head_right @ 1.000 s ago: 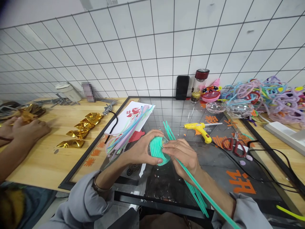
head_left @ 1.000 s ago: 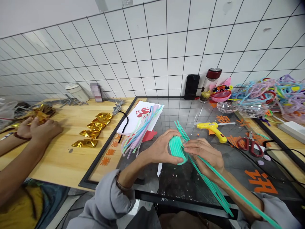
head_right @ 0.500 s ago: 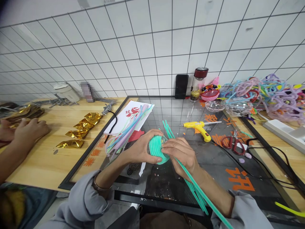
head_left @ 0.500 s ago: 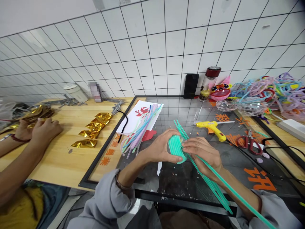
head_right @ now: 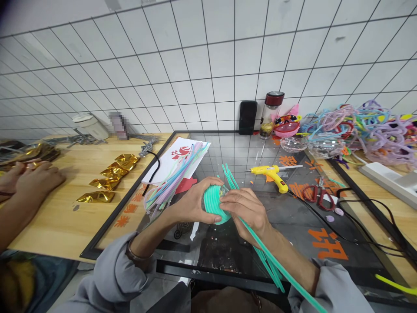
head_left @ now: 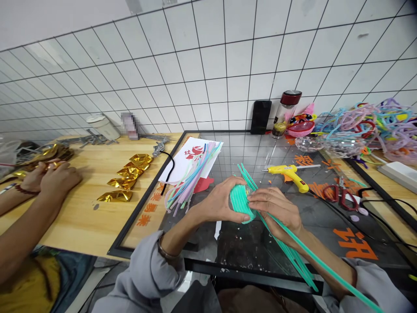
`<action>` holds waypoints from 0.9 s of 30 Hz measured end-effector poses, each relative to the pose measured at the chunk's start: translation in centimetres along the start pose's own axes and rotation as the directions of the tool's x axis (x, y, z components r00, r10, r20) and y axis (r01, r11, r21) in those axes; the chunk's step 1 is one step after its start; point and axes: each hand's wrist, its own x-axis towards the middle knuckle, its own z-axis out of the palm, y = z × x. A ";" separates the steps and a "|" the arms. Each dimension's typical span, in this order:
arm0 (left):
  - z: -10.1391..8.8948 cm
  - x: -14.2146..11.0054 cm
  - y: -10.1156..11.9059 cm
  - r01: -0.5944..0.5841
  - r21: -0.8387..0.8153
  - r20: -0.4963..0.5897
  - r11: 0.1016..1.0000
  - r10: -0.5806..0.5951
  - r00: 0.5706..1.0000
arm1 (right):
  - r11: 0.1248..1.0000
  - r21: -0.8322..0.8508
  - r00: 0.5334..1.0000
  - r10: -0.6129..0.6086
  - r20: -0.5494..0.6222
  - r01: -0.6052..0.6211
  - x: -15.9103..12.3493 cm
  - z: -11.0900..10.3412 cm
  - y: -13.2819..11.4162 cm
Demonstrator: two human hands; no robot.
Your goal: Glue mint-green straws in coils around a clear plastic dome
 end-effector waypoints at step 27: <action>-0.4 2.3 0.1 0.091 0.007 0.016 0.996 -0.091 0.996 | 0.999 -0.053 0.999 0.009 -0.040 -0.012 0.8 -0.6 1.3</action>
